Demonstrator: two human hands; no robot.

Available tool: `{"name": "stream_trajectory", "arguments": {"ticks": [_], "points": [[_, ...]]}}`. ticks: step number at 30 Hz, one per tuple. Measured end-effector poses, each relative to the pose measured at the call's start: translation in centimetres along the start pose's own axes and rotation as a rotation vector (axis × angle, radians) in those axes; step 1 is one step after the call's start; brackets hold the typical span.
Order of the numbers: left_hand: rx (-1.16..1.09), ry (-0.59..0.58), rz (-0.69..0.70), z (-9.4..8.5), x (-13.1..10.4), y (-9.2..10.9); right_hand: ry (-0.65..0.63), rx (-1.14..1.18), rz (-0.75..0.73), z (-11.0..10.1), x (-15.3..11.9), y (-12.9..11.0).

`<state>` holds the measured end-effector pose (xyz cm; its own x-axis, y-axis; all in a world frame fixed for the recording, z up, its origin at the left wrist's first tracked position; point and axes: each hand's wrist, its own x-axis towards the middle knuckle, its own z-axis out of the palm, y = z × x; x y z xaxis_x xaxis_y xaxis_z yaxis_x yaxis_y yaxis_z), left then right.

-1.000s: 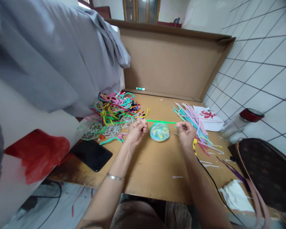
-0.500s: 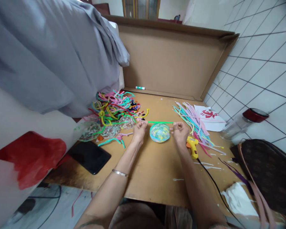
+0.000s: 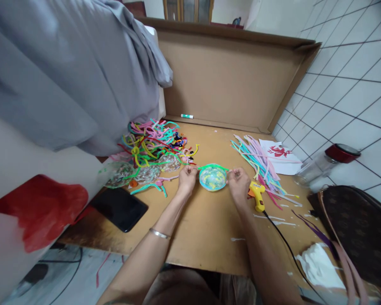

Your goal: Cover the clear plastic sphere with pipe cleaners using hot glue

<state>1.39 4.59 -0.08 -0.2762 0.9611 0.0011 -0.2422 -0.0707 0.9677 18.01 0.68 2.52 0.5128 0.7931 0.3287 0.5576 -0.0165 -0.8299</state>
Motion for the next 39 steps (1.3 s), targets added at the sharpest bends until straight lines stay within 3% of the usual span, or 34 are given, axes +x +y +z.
{"name": "stream_trajectory", "arguments": {"ticks": [5, 14, 22, 30, 39], "points": [[-0.015, -0.048, 0.033, -1.1, -2.1, 0.5, -0.017, 0.106, -0.067, -0.6, -2.5, 0.5], [-0.030, -0.113, 0.052, -2.3, -4.3, 0.4, 0.015, 0.049, -0.226, -1.3, -5.8, 0.6], [-0.011, -0.130, 0.081, -2.4, -4.5, 0.3, 0.022, 0.074, -0.295, -1.1, -6.0, 1.0], [0.144, -0.088, 0.168, -2.6, -5.1, 0.7, 0.043, 0.083, -0.200, -1.2, -6.1, 0.7], [0.074, -0.100, 0.162, -2.4, -5.4, 1.0, 0.052, 0.056, -0.233, -1.3, -6.0, 0.7]]}}
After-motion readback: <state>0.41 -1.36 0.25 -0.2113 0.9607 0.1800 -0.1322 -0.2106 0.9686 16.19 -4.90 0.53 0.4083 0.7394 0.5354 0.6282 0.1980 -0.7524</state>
